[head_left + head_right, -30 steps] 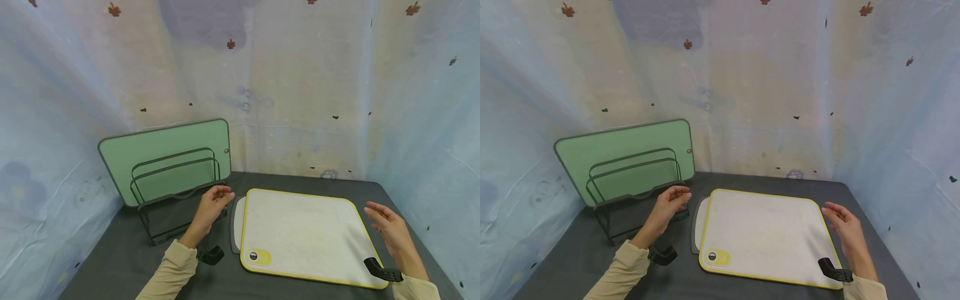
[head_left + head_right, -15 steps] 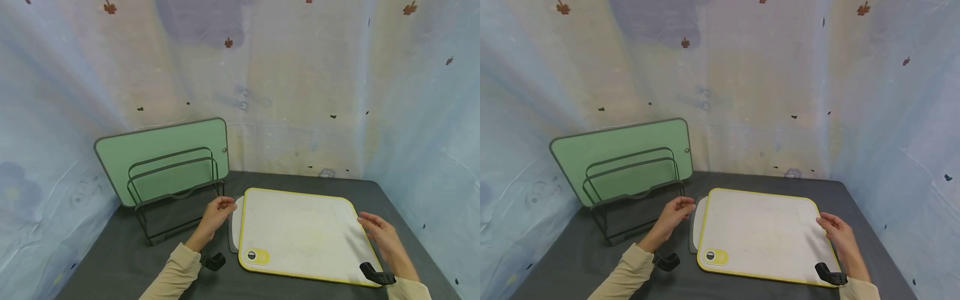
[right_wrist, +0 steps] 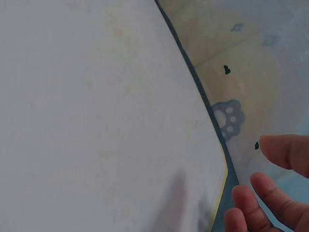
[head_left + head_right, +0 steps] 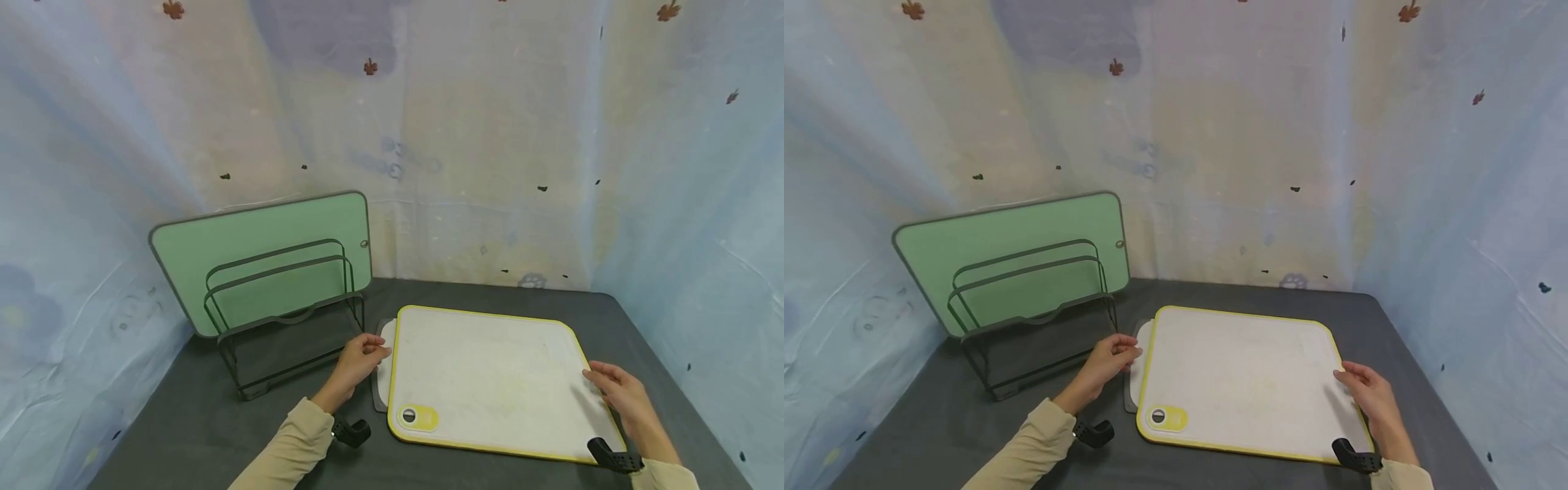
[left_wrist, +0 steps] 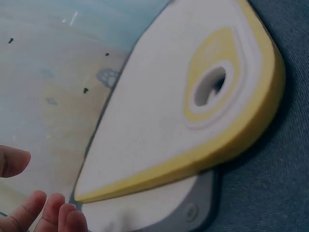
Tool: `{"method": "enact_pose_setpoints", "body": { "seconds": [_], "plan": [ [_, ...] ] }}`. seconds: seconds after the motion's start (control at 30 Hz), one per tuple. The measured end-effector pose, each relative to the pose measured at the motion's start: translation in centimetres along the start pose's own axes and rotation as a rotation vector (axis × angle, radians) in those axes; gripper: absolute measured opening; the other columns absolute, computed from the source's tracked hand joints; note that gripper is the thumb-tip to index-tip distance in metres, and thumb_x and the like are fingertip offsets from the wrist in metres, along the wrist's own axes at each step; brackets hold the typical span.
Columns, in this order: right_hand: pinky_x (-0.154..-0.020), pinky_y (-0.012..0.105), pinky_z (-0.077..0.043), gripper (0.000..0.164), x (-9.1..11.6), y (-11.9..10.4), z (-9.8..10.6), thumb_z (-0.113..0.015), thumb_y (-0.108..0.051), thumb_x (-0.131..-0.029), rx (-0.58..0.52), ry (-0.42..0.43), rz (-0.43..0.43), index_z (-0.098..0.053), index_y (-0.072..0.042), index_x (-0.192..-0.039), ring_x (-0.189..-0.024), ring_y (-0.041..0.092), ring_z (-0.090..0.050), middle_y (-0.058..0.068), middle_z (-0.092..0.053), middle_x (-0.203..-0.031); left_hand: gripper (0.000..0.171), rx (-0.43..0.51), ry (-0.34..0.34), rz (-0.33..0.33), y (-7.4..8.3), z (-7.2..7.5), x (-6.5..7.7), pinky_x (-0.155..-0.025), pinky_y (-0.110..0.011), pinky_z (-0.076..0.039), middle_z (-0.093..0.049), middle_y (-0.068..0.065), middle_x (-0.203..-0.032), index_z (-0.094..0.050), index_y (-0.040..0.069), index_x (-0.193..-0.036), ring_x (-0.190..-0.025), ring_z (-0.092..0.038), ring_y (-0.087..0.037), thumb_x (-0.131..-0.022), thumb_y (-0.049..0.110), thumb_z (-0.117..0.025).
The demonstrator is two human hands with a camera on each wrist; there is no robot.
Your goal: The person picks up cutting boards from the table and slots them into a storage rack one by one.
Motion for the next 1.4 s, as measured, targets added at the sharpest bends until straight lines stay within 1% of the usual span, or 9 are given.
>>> {"method": "enact_pose_setpoints", "body": {
  "seconds": [0.03,0.13,0.23,0.33,0.43,0.73,1.03,1.17,1.4],
  "plan": [
    [-0.083,0.037,-0.047,0.075,0.0,0.1,0.0,-0.059,-0.043,-0.096,0.011,0.009,0.002,-0.032,0.008,-0.144,-0.090,0.001,-0.051,0.019,-0.051,-0.127,0.035,-0.008,0.002,0.003,-0.1,0.0,0.0,-0.068,-0.040,-0.053,-0.063,-0.009,-0.089,-0.060,-0.009,-0.114,-0.081,-0.060,-0.036,-0.090,0.014,-0.069],
    [-0.084,0.038,-0.047,0.074,-0.1,0.2,0.0,-0.058,-0.042,-0.096,0.039,0.030,0.014,-0.033,0.009,-0.143,-0.104,0.021,-0.053,0.025,-0.046,-0.131,0.033,-0.031,0.013,0.010,-0.4,-0.2,-0.2,-0.068,-0.039,-0.053,-0.063,-0.009,-0.088,-0.061,-0.008,-0.112,-0.079,-0.061,-0.032,-0.089,0.014,-0.070],
    [-0.092,0.044,-0.044,0.073,-0.2,0.2,-0.1,-0.057,-0.040,-0.097,0.056,0.046,0.028,-0.030,0.011,-0.143,-0.121,0.039,-0.043,0.031,-0.039,-0.137,0.032,-0.056,0.012,0.012,-0.6,-0.4,-0.4,-0.066,-0.036,-0.053,-0.061,-0.009,-0.086,-0.062,-0.007,-0.110,-0.075,-0.060,-0.025,-0.088,0.013,-0.070],
    [-0.099,0.052,-0.036,0.075,-0.3,0.4,-0.1,-0.057,-0.038,-0.098,0.046,0.051,0.025,-0.027,0.012,-0.144,-0.128,0.045,-0.033,0.035,-0.030,-0.142,0.030,-0.062,0.002,0.021,-0.9,-0.8,-0.7,-0.063,-0.033,-0.052,-0.059,-0.008,-0.084,-0.062,-0.006,-0.108,-0.070,-0.058,-0.020,-0.087,0.013,-0.071],
    [-0.102,0.055,-0.032,0.078,-0.3,0.7,0.0,-0.057,-0.039,-0.097,0.034,0.052,0.009,-0.024,0.012,-0.145,-0.130,0.047,-0.029,0.035,-0.025,-0.144,0.029,-0.075,-0.005,0.023,-1.1,-1.1,-0.8,-0.060,-0.030,-0.051,-0.057,-0.007,-0.081,-0.062,-0.005,-0.107,-0.067,-0.057,-0.018,-0.086,0.013,-0.072],
    [-0.102,0.057,-0.030,0.083,-0.7,1.7,0.2,-0.058,-0.042,-0.096,0.038,0.034,-0.015,-0.021,0.014,-0.145,-0.130,0.050,-0.026,0.037,-0.022,-0.143,0.035,-0.126,-0.043,0.012,-1.0,-1.9,-0.8,-0.062,-0.031,-0.052,-0.059,-0.008,-0.084,-0.060,-0.008,-0.110,-0.069,-0.059,-0.017,-0.085,0.014,-0.073],
    [-0.107,0.059,-0.023,0.086,-1.0,2.8,-0.1,-0.060,-0.041,-0.094,-0.024,0.019,-0.061,-0.018,0.013,-0.146,-0.134,0.051,-0.018,0.037,-0.015,-0.148,0.040,-0.119,-0.047,0.081,-1.0,-2.5,-0.9,-0.063,-0.033,-0.056,-0.062,-0.014,-0.092,-0.057,-0.011,-0.112,-0.073,-0.063,-0.020,-0.084,0.011,-0.073],
    [-0.108,0.058,-0.020,0.083,-1.0,2.9,-0.3,-0.056,-0.038,-0.097,-0.061,-0.025,-0.076,-0.014,0.013,-0.148,-0.137,0.051,-0.013,0.037,-0.010,-0.150,0.044,-0.113,-0.064,0.107,-1.1,-2.9,-1.0,-0.060,-0.032,-0.055,-0.062,-0.015,-0.095,-0.055,-0.012,-0.117,-0.072,-0.062,-0.021,-0.083,0.010,-0.073],
    [-0.111,0.057,-0.013,0.084,-0.9,2.8,-0.8,-0.055,-0.034,-0.100,-0.116,-0.105,-0.085,-0.005,0.012,-0.149,-0.140,0.049,0.000,0.034,0.002,-0.153,0.053,-0.150,-0.082,0.118,-1.4,-3.2,-1.1,-0.059,-0.031,-0.054,-0.058,-0.016,-0.102,-0.052,-0.013,-0.126,-0.075,-0.060,-0.022,-0.083,0.010,-0.074]
  ]
}}
Point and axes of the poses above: each hand's wrist, its own x-axis away from the middle knuckle, its own z-axis out of the back of the hand, y = z × x, the point moved 9 cm from there along -x, towards the middle knuckle
